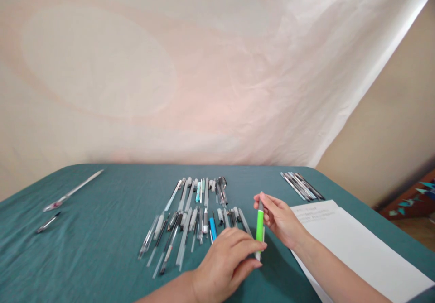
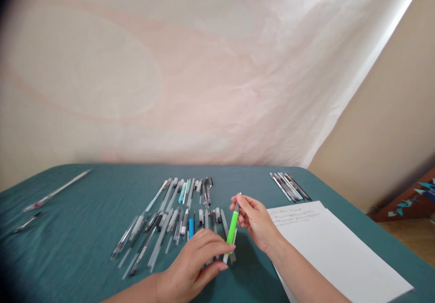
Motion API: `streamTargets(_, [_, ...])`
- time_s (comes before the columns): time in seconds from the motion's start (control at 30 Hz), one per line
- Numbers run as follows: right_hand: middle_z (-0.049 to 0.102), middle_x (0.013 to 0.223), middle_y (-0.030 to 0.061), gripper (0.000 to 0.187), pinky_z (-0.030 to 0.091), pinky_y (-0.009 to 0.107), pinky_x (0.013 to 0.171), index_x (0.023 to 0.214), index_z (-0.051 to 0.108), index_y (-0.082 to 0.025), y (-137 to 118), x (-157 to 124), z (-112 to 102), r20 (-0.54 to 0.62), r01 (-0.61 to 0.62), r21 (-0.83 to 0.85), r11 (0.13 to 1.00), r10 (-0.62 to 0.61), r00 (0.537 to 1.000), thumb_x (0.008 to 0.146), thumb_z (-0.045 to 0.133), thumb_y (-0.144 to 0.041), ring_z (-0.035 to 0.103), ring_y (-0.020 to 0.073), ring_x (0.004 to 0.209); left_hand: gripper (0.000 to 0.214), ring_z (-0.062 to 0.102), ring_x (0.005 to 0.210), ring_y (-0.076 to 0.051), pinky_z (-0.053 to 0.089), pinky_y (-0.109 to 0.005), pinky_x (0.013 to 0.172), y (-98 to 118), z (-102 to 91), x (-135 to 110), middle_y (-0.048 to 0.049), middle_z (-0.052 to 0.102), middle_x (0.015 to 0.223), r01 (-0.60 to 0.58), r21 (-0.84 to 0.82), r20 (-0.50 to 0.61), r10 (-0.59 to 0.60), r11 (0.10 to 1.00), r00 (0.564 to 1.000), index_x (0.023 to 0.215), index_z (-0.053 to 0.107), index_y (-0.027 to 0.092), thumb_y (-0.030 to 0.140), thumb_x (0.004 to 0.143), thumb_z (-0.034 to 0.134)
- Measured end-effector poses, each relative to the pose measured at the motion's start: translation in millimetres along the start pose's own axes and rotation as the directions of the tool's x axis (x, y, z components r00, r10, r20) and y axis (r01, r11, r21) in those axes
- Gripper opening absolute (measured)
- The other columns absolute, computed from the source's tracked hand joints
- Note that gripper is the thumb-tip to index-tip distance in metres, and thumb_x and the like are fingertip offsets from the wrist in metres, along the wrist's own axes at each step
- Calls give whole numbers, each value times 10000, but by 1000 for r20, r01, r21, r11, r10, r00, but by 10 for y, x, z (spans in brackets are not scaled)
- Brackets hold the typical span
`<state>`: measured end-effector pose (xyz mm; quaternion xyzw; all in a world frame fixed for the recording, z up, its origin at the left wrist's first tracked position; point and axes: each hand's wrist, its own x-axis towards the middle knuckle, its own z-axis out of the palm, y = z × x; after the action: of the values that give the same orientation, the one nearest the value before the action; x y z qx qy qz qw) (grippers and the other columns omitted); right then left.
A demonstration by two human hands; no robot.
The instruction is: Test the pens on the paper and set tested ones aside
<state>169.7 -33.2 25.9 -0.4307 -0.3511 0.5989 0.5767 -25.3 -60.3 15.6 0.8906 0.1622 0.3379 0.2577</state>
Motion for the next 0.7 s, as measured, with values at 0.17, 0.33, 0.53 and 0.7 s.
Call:
streamTargets(0.17, [615, 692, -9, 227, 337, 93, 360, 816, 654, -154, -4, -11, 13, 2, 14, -13, 1000, -14, 1000, 753, 659, -372, 425, -5, 404, 270, 529, 920, -171, 381, -301, 830, -13, 46, -7, -55, 615, 1024, 24, -36, -42, -26, 999, 999, 1151, 504, 237, 184, 887, 479])
streamTargets(0.33, [614, 694, -8, 223, 351, 97, 370, 816, 650, -156, -11, -40, 32, 17, 26, -39, 999, -25, 1000, 756, 657, -371, 437, -2, 414, 199, 535, 859, -160, 395, -285, 785, -25, 87, -10, -47, 621, 929, 26, -70, -86, -32, 997, 996, 1061, 537, 218, 148, 888, 467])
streamTargets(0.53, [613, 690, -3, 228, 356, 106, 370, 816, 648, -156, -16, -59, 50, 21, 32, -47, 998, -31, 999, 753, 657, -376, 435, 5, 417, 207, 522, 872, -164, 402, -291, 785, -24, 61, -17, -59, 605, 941, 10, -59, -60, -14, 998, 998, 1068, 527, 211, 136, 891, 451])
streamTargets(0.7, [610, 704, 0, 230, 366, 118, 375, 840, 654, -160, -42, -52, 53, 5, 50, -64, 997, -49, 999, 740, 671, -366, 436, 11, 426, 250, 503, 938, -182, 405, -314, 831, -9, -8, -3, -79, 577, 1016, 30, -32, 7, -30, 999, 1000, 1122, 514, 212, 160, 887, 448])
